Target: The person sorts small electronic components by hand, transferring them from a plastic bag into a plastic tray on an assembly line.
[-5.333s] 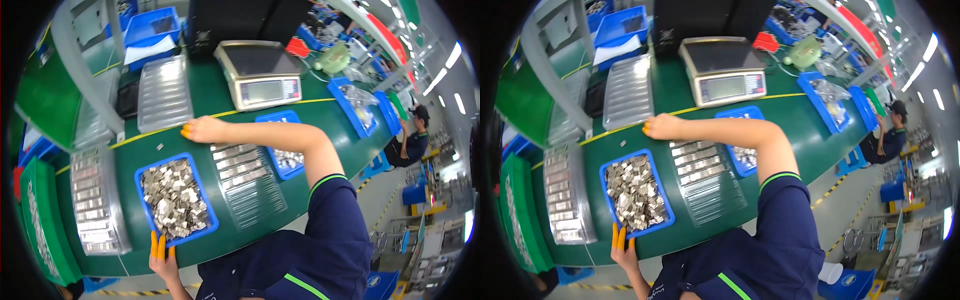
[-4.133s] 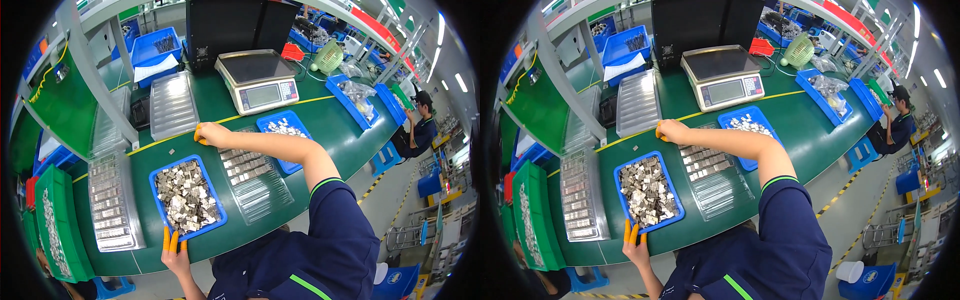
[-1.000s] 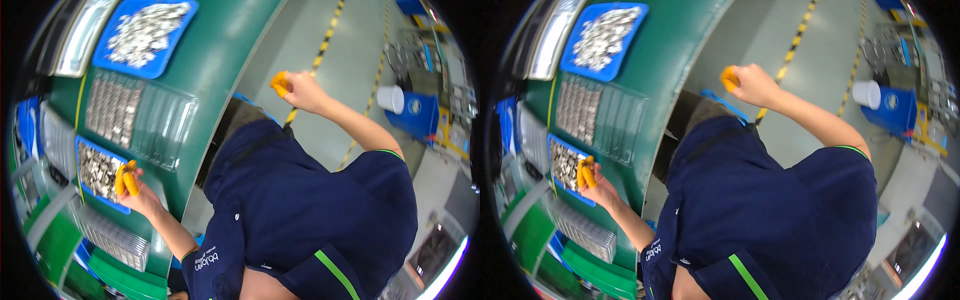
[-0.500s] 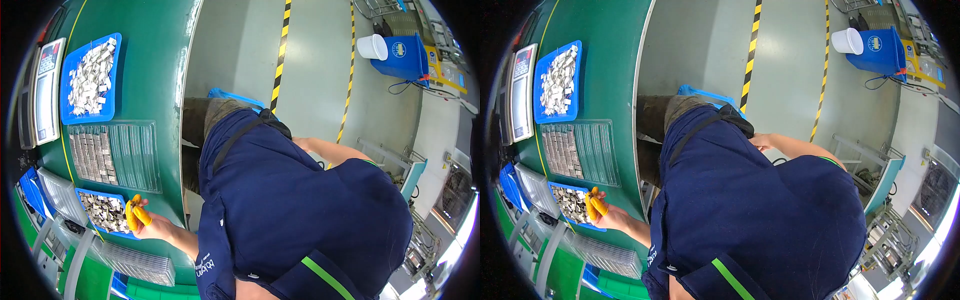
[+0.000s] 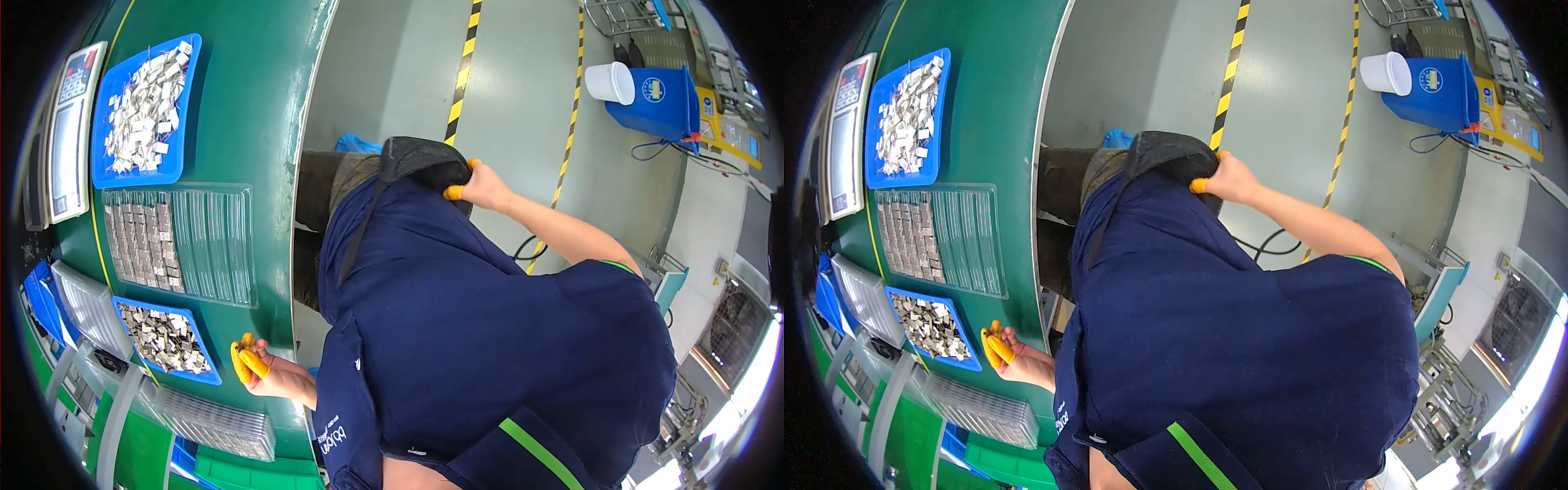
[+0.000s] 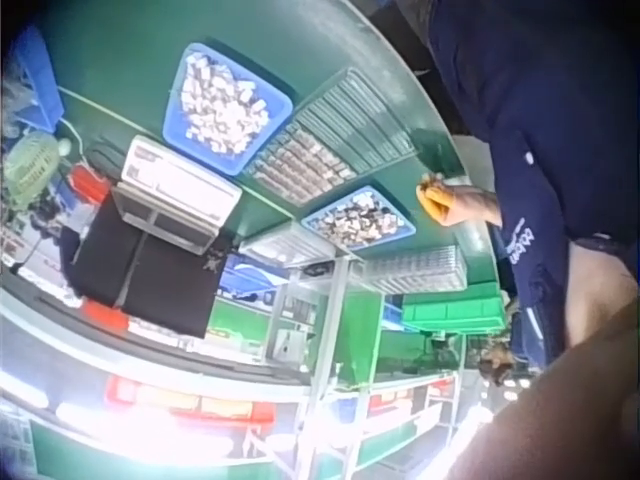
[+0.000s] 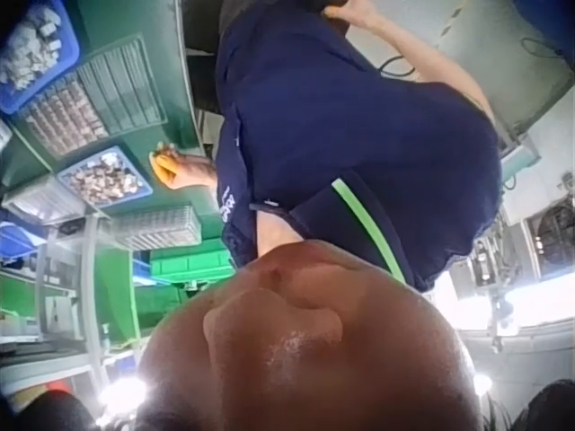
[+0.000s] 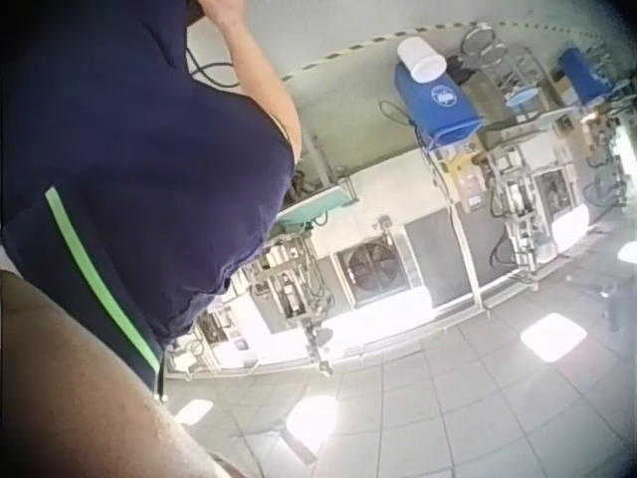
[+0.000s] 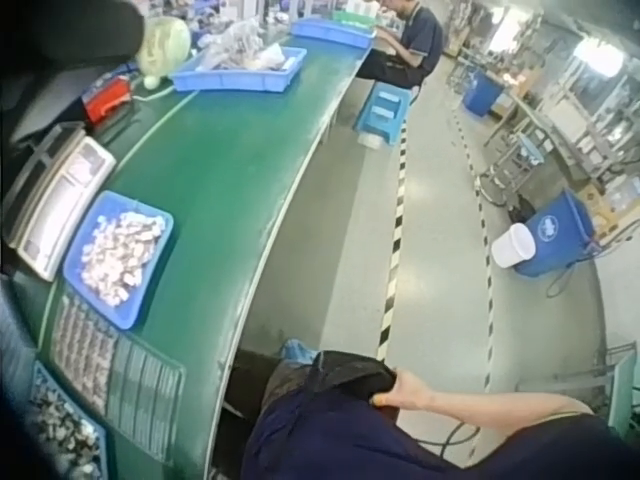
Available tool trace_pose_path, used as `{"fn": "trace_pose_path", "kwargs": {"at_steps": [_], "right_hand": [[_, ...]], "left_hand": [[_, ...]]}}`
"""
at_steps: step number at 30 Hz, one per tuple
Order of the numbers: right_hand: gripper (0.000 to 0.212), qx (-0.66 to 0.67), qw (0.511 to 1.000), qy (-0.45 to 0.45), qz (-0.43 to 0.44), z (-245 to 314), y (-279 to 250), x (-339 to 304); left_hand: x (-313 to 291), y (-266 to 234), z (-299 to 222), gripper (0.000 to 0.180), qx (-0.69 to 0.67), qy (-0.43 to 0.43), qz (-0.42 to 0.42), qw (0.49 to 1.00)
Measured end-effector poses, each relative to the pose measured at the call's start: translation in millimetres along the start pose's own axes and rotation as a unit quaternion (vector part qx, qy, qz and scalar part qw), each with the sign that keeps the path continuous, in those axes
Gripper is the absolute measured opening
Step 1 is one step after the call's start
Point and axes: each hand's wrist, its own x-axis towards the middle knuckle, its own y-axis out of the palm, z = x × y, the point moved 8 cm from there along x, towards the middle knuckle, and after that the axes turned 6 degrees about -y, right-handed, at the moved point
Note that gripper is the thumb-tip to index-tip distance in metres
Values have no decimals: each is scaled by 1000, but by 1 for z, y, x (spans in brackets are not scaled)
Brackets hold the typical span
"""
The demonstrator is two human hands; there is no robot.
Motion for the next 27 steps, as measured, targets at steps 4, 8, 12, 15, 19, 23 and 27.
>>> {"fn": "trace_pose_path", "kwargs": {"at_steps": [4, 8, 12, 15, 19, 23, 27], "right_hand": [[68, -87, 996, -10, 5, 32, -6, 17], [72, -177, 983, -43, 26, 72, -14, 1], [73, -136, 984, -101, 52, 55, -11, 15], [74, 20, 964, -73, 254, 36, 9, 24], [85, 299, 875, 4, 381, 2, 48, 43], [93, 403, 800, -17, 444, -13, 54, 50], [92, 468, 763, 22, 446, -4, 56, 67]], "left_hand": [[-11, -10, 11, 25, -17, -10, 0, 1000], [-16, -1, 9, 25, -20, -13, 21, 1000], [-18, 8, 6, 24, -23, -1, 30, 999], [-21, 18, 3, 23, -40, -5, 42, 998], [-21, 29, 0, 23, -34, -3, 76, 997], [-22, 34, -2, 22, -31, 4, 79, 996], [-27, 36, -2, 22, -32, -5, 70, 997]]}}
